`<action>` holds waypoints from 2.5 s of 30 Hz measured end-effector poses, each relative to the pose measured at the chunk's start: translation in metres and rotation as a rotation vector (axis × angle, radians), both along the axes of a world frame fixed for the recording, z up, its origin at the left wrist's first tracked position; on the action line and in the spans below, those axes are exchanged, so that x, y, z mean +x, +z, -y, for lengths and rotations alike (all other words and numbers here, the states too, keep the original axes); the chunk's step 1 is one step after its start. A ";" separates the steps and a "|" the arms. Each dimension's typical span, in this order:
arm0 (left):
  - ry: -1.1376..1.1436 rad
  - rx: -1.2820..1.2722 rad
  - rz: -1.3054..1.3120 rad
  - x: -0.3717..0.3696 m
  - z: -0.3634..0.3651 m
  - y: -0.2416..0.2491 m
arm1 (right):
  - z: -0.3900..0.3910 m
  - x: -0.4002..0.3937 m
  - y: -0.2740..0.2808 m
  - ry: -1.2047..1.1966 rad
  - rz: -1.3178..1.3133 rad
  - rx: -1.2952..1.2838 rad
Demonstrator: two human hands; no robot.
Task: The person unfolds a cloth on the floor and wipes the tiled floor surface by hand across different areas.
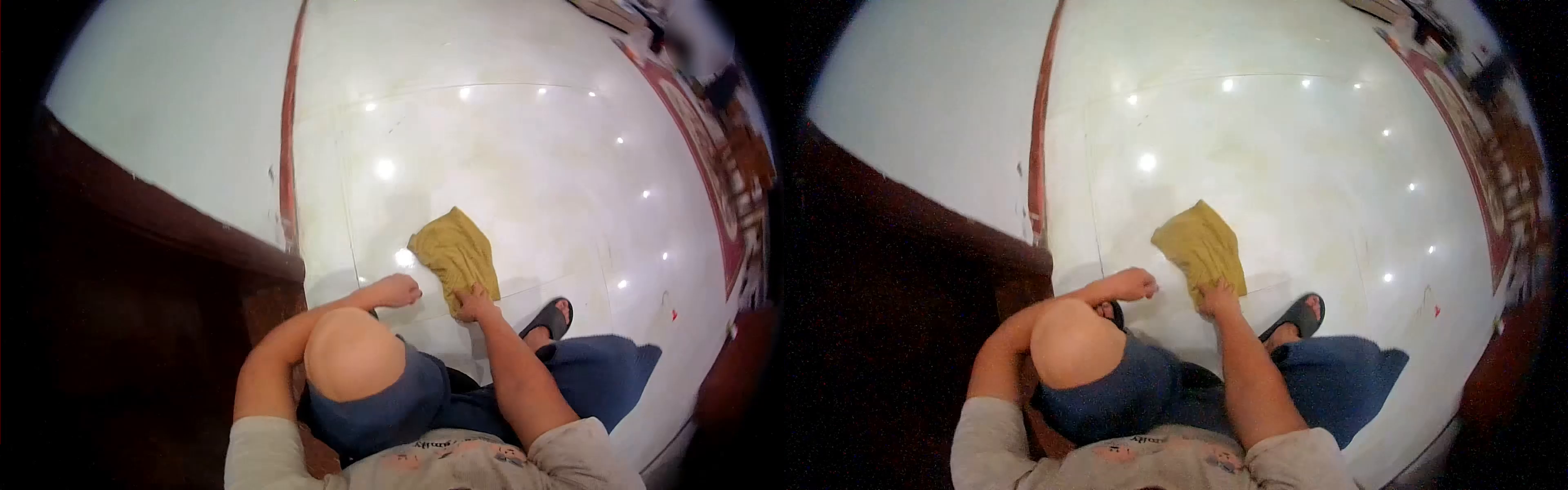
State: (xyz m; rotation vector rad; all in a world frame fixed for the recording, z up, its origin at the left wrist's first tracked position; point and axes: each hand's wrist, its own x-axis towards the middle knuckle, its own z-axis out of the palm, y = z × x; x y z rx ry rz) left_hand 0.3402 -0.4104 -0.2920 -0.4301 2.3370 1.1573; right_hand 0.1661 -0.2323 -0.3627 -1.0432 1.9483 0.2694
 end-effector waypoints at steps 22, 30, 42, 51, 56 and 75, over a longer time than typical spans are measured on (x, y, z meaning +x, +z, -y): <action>-0.416 0.159 0.040 -0.060 -0.032 0.063 | 0.051 0.017 -0.045 -0.231 -0.270 -0.406; -0.299 -0.093 0.030 -0.089 0.028 0.011 | 0.108 -0.071 -0.027 -0.156 -0.020 -0.364; -0.058 -0.258 0.015 -0.119 0.080 -0.079 | 0.078 -0.048 -0.047 -0.178 -0.135 -0.250; -0.382 -0.668 -0.158 -0.103 0.073 -0.113 | 0.095 -0.041 -0.024 -0.039 -0.345 -0.463; -0.056 -0.775 0.053 -0.101 0.123 -0.121 | 0.137 -0.070 -0.020 -0.005 -0.202 -0.611; 1.107 -0.654 0.403 0.083 0.103 -0.130 | 0.258 0.072 -0.027 0.682 0.033 -0.675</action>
